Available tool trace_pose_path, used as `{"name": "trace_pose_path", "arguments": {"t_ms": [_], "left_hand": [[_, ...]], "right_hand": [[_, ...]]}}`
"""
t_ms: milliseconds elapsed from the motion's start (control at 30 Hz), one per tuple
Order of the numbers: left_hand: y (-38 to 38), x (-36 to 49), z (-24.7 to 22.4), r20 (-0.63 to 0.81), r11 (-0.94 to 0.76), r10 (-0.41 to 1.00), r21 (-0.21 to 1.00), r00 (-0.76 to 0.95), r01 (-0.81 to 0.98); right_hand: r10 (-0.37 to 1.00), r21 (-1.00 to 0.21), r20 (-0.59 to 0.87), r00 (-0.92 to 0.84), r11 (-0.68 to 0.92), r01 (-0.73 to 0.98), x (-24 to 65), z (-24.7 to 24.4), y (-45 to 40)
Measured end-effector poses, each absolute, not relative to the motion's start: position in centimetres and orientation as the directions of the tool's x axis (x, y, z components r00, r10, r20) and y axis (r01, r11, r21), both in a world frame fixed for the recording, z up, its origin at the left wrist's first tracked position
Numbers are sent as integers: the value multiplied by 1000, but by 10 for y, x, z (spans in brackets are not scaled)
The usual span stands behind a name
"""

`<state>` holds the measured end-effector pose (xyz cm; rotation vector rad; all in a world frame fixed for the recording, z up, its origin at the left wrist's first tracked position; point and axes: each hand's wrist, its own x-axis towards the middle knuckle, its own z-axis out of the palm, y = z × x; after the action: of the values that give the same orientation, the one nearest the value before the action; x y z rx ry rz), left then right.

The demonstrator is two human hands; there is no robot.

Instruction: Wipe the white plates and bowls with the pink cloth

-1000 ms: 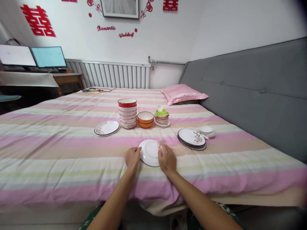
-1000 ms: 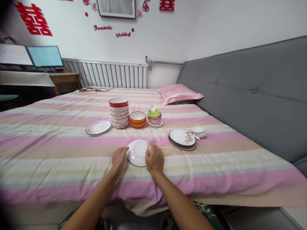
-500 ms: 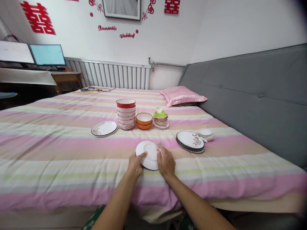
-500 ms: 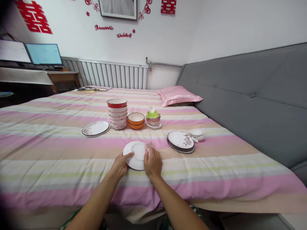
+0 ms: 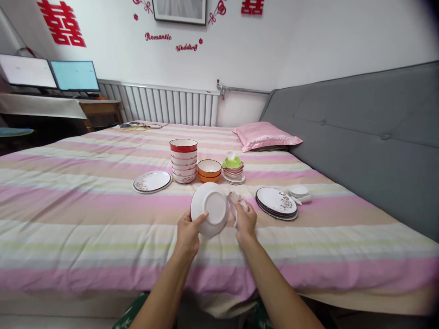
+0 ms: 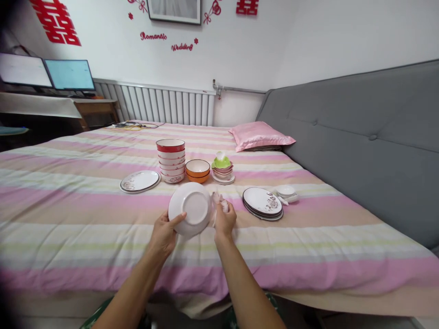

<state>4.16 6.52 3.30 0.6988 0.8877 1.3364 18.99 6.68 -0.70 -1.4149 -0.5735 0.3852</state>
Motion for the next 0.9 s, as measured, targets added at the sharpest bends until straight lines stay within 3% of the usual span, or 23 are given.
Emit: {"name": "trace_pose_path", "arguments": {"t_ms": [133, 300, 433, 533, 667, 767, 900], "left_hand": [[69, 25, 38, -7, -4, 1000, 892, -21, -452], [71, 19, 32, 15, -18, 1000, 947, -11, -321], [71, 21, 28, -10, 7, 1000, 956, -10, -293], [70, 22, 29, -6, 9, 1000, 958, 11, -286], [68, 24, 31, 89, -83, 996, 984, 31, -158], [70, 25, 30, 119, -119, 993, 993, -20, 2], [76, 24, 28, 116, -116, 993, 993, 31, 17]], "right_hand": [[579, -981, 25, 815, 172, -92, 181, 10, 64], [559, -980, 117, 821, 200, 4, 171, 19, 61], [569, -942, 314, 760, 284, 177, 154, 30, 52], [590, -831, 556, 586, 410, 376, 135, 41, 42], [543, -528, 816, 198, 561, 637, 114, 47, 36], [543, -375, 839, 41, 521, 767, 108, 45, 38], [569, -309, 822, -8, 459, 833, 113, 44, 48]]}}
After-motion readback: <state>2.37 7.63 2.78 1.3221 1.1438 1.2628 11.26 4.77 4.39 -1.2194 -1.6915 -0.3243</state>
